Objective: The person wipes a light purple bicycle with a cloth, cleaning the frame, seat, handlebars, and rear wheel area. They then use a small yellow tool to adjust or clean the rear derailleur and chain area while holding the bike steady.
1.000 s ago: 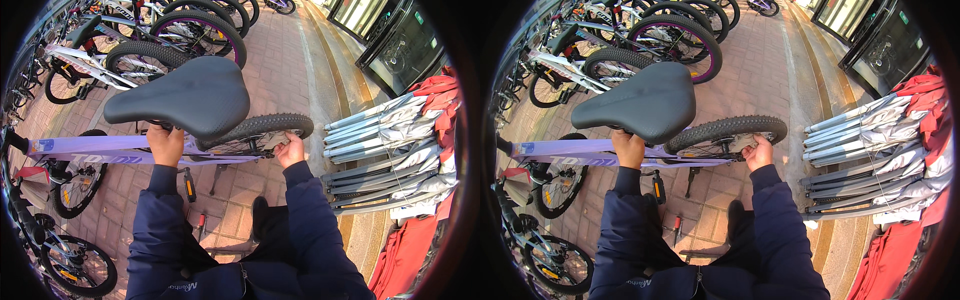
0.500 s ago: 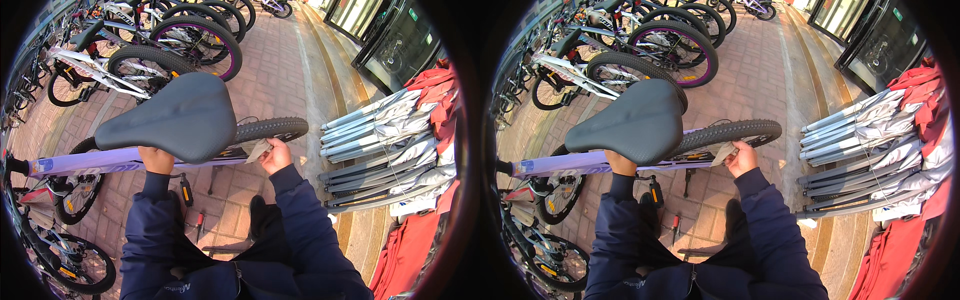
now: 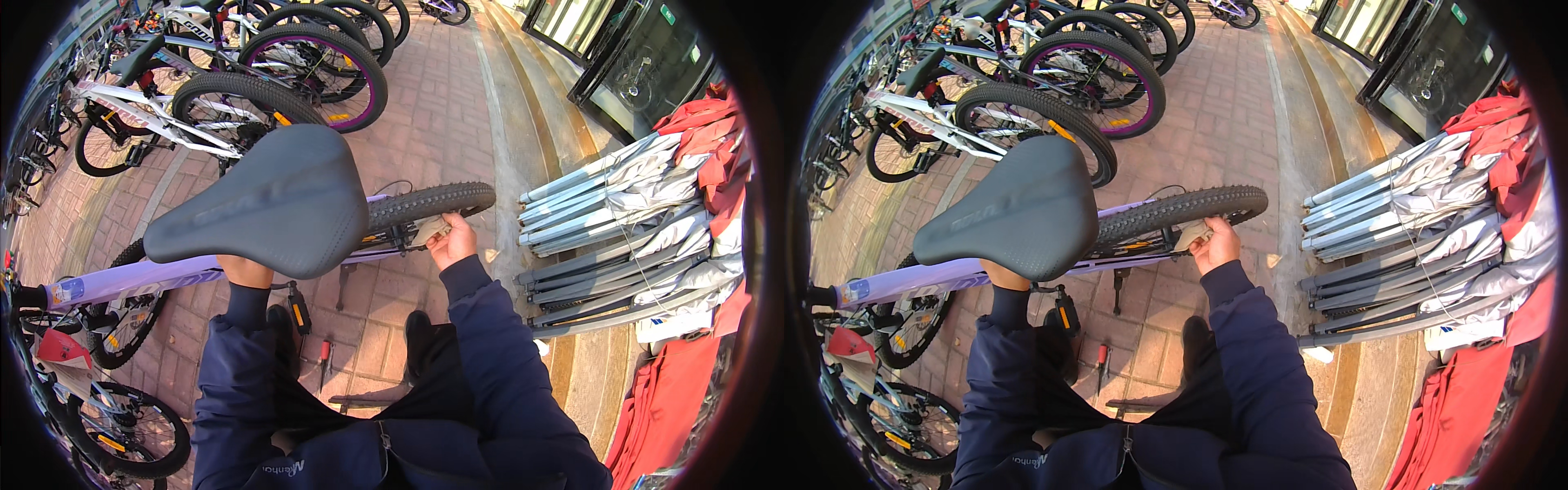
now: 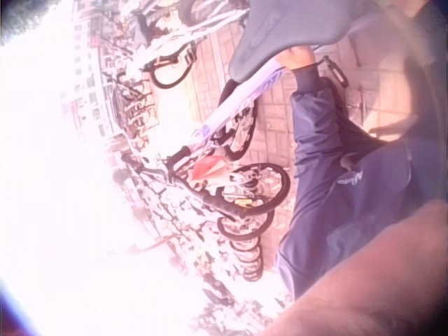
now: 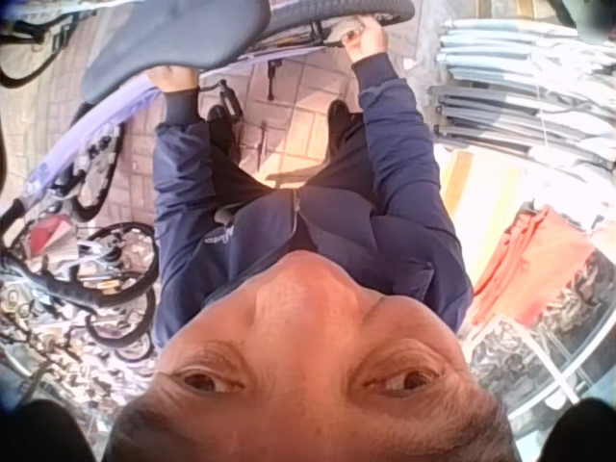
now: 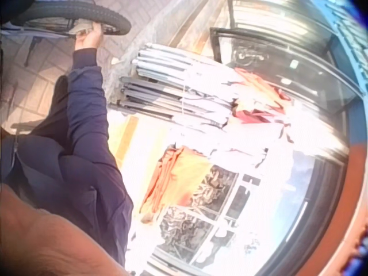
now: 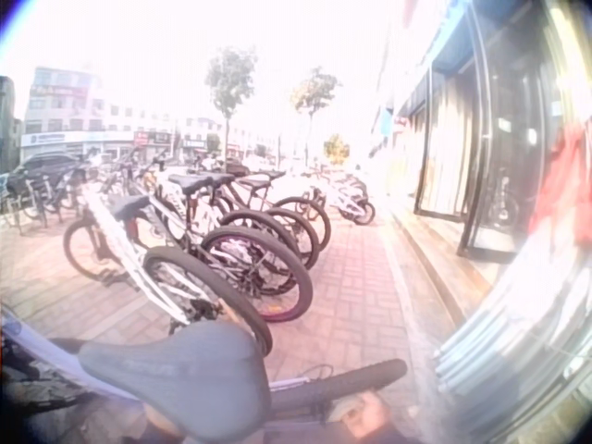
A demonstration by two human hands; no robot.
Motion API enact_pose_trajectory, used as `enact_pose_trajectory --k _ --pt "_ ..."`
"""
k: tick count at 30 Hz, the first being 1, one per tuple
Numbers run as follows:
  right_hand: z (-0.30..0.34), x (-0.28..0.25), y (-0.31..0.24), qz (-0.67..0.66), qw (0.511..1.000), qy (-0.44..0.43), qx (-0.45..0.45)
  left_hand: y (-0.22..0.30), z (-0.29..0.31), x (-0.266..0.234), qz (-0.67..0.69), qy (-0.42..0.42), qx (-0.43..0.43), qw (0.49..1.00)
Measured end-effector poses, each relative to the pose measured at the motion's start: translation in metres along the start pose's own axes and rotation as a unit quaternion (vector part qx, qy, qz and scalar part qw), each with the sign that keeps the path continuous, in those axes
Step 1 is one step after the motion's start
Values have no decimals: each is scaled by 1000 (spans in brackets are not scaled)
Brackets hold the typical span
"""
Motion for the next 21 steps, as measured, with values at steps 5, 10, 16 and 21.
enact_pose_trajectory --k 5,10,16,21 --pt "41 57 64 132 977 -127 113 4 2 0 0 17 4 1000" --pt "24 25 47 -2 994 -32 103 -7 3 8 69 -16 -28 997" --pt "-29 -54 -33 -146 982 119 -11 1 6 1 -93 6 33 995" --pt "-9 -7 1 -67 997 -35 6 -14 3 11 -98 -79 19 992"
Point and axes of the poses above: each hand's wrist, its own z-axis away from the middle knuckle, its own x-axis out of the palm, y = z × x, the point moved 10 cm from there along -z, towards the middle knuckle, and after that the axes turned 2 degrees about -x, right-handed, at the moved point
